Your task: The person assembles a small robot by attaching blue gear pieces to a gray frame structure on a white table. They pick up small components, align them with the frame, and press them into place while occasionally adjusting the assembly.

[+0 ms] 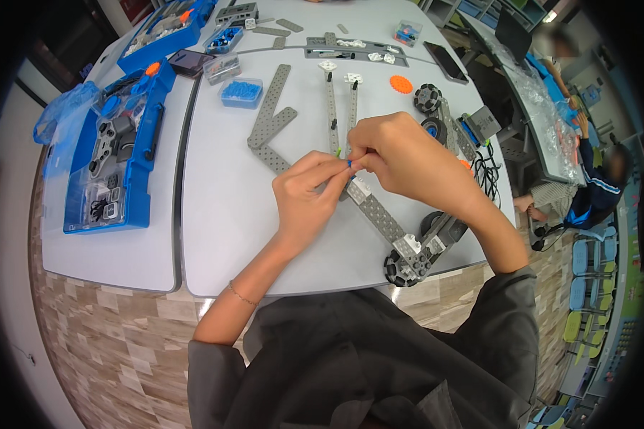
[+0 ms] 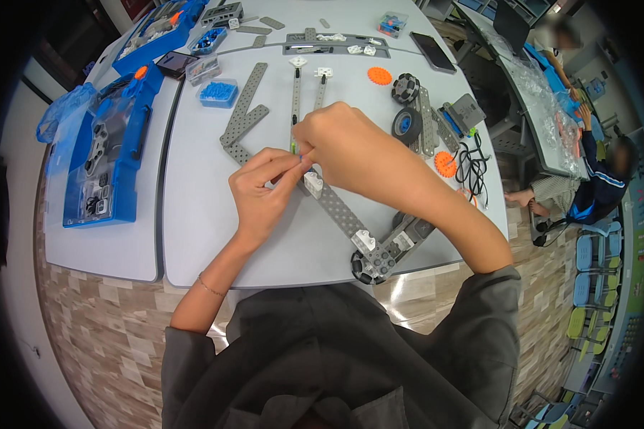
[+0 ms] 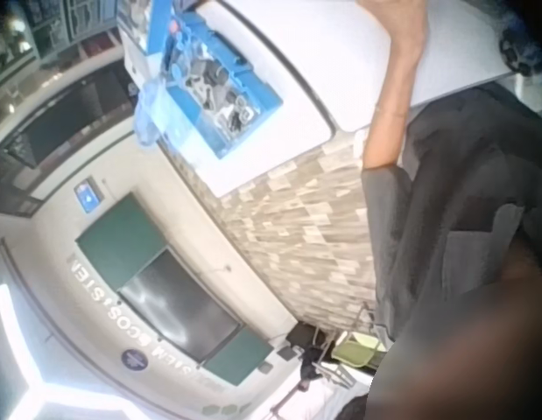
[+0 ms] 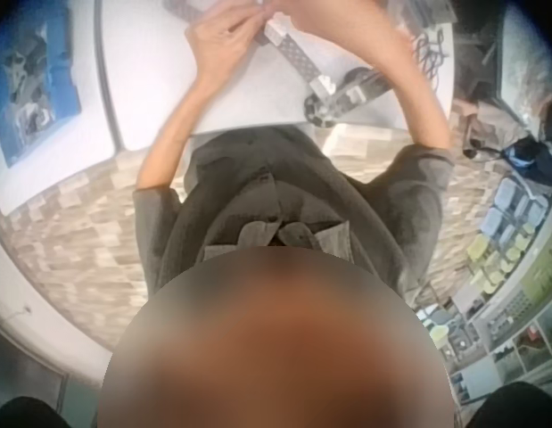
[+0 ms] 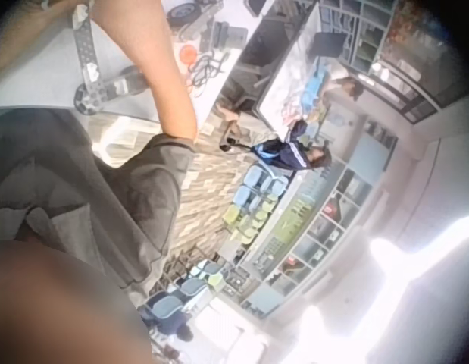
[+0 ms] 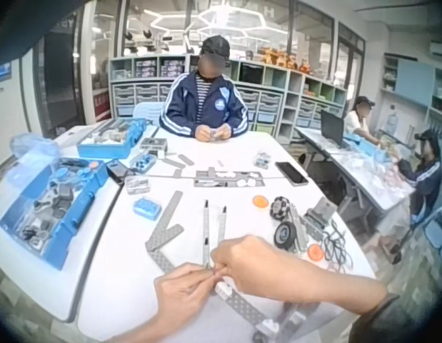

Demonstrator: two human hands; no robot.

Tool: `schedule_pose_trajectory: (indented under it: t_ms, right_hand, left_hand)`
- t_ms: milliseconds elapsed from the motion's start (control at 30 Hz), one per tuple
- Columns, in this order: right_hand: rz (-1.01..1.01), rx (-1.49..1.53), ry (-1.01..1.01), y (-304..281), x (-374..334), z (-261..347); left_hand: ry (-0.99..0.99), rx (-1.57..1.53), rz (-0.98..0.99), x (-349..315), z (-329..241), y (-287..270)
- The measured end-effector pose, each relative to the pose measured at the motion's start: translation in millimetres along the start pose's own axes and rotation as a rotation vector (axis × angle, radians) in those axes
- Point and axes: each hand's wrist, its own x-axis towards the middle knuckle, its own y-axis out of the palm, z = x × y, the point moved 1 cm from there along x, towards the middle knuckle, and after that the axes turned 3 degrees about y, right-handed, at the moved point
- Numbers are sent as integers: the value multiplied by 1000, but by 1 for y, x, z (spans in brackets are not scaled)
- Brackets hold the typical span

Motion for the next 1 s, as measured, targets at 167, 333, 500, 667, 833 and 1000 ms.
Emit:
schedule_pose_trajectory:
  t_ms: [167, 333, 500, 667, 833, 1000]
  right_hand:
    - [-80, -25, -4, 8, -6, 3]
    - [-142, -56, -11, 13, -12, 7]
    - [-20, 58, 3, -2, -8, 1]
    - [26, 350, 211, -9, -10, -11]
    - [33, 349, 148, -10, -9, -23]
    - [90, 387, 166, -10, -7, -25]
  left_hand:
    - [15, 21, -22, 0, 2, 1]
    - [8, 47, -22, 0, 2, 2]
    - [6, -4, 57, 3, 4, -7]
    - [-47, -22, 131, -1, 5, -12]
    - [-40, 11, 122, 2, 1, -10]
    - [-49, 1, 82, 1, -1, -4]
